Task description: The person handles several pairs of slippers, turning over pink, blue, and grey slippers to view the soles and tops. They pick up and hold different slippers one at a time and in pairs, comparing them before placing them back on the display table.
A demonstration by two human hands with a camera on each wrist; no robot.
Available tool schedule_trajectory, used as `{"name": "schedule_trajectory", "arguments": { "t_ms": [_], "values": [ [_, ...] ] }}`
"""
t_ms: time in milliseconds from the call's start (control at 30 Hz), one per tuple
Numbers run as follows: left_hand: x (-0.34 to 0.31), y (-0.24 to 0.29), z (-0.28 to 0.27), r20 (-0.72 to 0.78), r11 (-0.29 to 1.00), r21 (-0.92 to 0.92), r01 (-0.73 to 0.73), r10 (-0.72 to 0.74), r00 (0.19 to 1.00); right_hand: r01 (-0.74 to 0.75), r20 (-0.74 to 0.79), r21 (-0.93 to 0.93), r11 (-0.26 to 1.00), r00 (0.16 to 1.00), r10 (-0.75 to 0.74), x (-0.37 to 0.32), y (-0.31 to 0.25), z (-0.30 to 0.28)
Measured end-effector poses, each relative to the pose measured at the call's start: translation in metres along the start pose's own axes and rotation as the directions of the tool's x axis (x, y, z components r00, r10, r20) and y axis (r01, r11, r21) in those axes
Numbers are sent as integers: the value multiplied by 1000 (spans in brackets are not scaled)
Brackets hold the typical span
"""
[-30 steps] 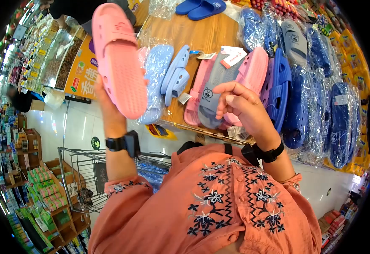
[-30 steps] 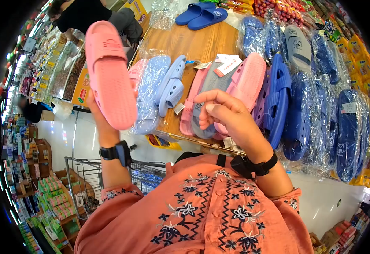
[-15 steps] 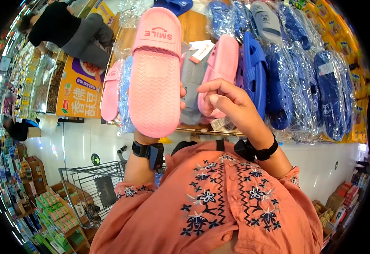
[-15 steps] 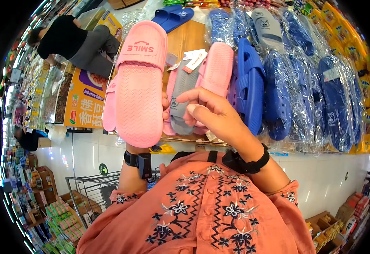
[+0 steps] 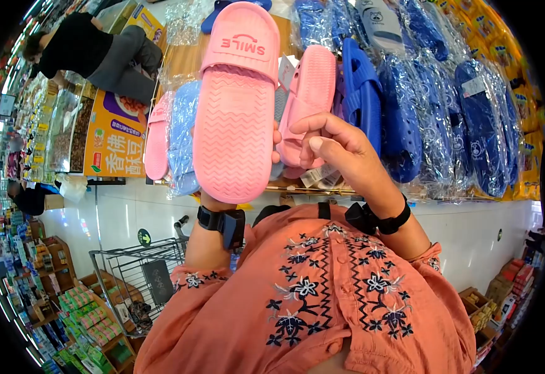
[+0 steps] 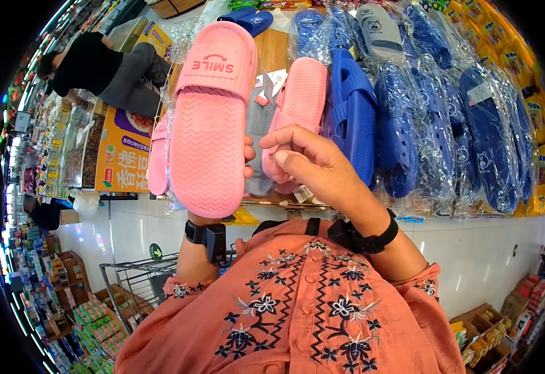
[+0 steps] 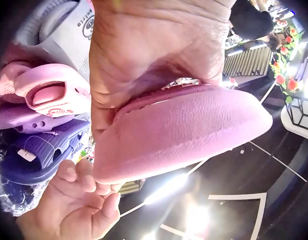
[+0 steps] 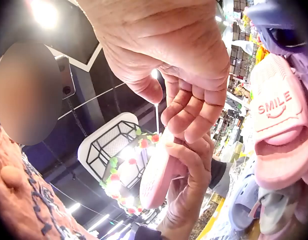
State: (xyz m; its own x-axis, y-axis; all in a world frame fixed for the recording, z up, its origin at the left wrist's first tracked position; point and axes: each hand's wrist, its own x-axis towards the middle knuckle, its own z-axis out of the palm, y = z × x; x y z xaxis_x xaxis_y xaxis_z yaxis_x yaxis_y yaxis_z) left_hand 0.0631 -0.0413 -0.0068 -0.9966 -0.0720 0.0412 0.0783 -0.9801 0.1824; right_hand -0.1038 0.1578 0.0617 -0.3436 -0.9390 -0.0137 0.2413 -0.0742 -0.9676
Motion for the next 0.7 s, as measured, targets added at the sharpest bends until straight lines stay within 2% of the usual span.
{"name": "schedule_trajectory", "arguments": {
  "t_ms": [133,200,267,333,400,433,500,533,600,667,700],
  "values": [
    [4,-12,10,-143,978,198,-62,92,985,11,5,-4,1000,1000,-11,-2,-2,-4],
    [4,-14,8,-121,977,196,-81,106,987,2,9,4,1000,1000,-2,-4,-3,-7],
    [4,-15,5,-32,992,104,-74,78,996,-16,13,26,1000,1000,16,-6,-5,-9],
    [8,-17,14,-51,939,332,-93,117,992,-55,14,39,998,998,54,-9,-11,-10],
    [13,-23,30,-20,909,399,-115,135,991,-64,20,41,997,998,64,-11,-15,-12],
    [18,-31,48,17,925,358,-131,134,991,-56,26,37,998,998,55,-11,-16,-13],
    [22,-35,48,-75,909,386,-155,198,977,-23,36,30,999,999,22,-13,-17,-17],
    [23,-32,34,-194,876,455,-156,269,943,1,41,26,1000,999,-2,-13,-16,-19],
    [27,-35,32,-256,820,549,-162,350,901,20,36,29,999,999,-21,-14,-16,-24],
    [36,-49,68,-160,778,596,-198,357,920,7,17,43,999,1000,-7,-17,-18,-29],
    [41,-51,63,-132,689,694,-212,410,902,48,6,78,996,999,-48,-17,-19,-31]
  ]
}}
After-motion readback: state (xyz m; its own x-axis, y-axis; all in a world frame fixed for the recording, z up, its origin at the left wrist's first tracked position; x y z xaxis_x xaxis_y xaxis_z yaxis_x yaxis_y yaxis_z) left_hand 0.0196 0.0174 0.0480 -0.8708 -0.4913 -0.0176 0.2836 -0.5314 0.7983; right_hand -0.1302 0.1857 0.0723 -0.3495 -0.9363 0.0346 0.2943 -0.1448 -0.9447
